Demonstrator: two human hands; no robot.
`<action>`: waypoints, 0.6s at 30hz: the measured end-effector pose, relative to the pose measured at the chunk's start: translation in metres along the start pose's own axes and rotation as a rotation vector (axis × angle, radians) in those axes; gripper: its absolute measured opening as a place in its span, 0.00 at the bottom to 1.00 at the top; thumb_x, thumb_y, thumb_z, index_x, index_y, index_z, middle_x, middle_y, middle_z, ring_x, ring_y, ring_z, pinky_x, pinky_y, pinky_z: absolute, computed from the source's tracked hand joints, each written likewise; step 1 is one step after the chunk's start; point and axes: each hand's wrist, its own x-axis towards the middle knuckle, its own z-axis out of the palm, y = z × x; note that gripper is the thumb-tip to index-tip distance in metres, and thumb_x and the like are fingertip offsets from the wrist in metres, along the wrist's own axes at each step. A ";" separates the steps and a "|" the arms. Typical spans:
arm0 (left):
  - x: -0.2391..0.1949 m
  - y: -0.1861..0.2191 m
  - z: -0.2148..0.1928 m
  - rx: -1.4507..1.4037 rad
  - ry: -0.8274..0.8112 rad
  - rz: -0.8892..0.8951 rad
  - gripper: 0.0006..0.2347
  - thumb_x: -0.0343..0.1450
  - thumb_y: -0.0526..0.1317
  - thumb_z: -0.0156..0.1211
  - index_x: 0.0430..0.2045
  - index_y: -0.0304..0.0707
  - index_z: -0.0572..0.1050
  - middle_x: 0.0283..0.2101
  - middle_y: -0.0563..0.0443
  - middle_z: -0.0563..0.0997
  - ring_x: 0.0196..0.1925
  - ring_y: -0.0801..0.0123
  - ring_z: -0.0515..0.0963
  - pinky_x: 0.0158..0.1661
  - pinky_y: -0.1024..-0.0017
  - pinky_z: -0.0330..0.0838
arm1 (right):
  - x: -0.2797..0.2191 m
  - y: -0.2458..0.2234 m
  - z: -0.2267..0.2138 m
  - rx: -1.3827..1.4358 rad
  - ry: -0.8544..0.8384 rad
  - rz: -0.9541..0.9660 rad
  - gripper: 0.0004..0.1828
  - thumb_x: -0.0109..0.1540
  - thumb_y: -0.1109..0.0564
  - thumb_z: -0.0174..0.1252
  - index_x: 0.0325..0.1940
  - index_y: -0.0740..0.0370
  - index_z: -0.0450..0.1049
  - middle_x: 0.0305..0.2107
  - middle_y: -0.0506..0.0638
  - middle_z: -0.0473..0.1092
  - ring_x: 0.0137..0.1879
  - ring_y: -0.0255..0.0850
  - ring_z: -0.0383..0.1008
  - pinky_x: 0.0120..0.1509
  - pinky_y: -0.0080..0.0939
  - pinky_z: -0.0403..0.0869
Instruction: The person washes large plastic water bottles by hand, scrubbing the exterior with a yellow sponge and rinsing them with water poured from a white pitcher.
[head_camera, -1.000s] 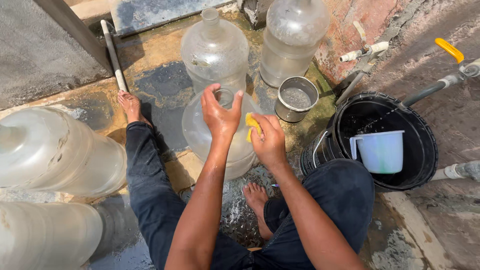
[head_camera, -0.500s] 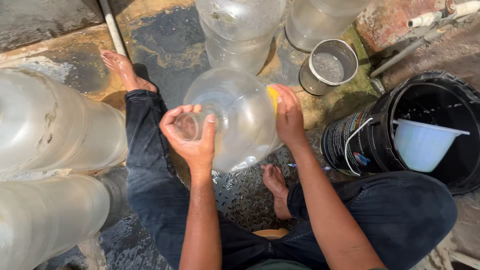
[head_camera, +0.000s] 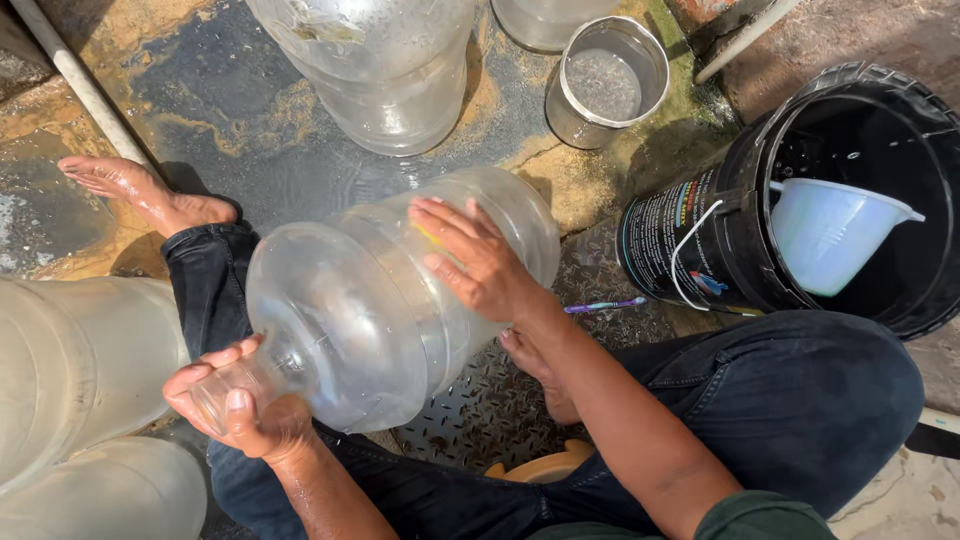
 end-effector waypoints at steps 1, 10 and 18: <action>0.001 0.000 -0.001 -0.015 0.030 0.007 0.21 0.67 0.41 0.66 0.51 0.35 0.66 0.40 0.41 0.77 0.43 0.56 0.81 0.54 0.56 0.79 | 0.004 0.031 -0.011 -0.133 0.000 0.185 0.27 0.70 0.50 0.44 0.73 0.56 0.64 0.72 0.52 0.61 0.79 0.53 0.54 0.82 0.63 0.43; 0.009 0.000 0.006 0.046 -0.118 0.011 0.23 0.68 0.45 0.65 0.54 0.36 0.65 0.39 0.41 0.77 0.43 0.58 0.79 0.54 0.57 0.78 | -0.005 -0.052 -0.006 0.164 -0.118 -0.067 0.34 0.70 0.41 0.48 0.77 0.58 0.58 0.75 0.53 0.52 0.82 0.49 0.50 0.85 0.60 0.44; 0.005 -0.032 -0.032 0.497 0.143 0.071 0.20 0.78 0.46 0.65 0.50 0.30 0.61 0.45 0.41 0.76 0.47 0.60 0.78 0.57 0.59 0.76 | -0.018 0.126 -0.023 0.042 0.095 0.764 0.29 0.72 0.43 0.34 0.75 0.55 0.60 0.69 0.54 0.62 0.73 0.54 0.62 0.81 0.56 0.52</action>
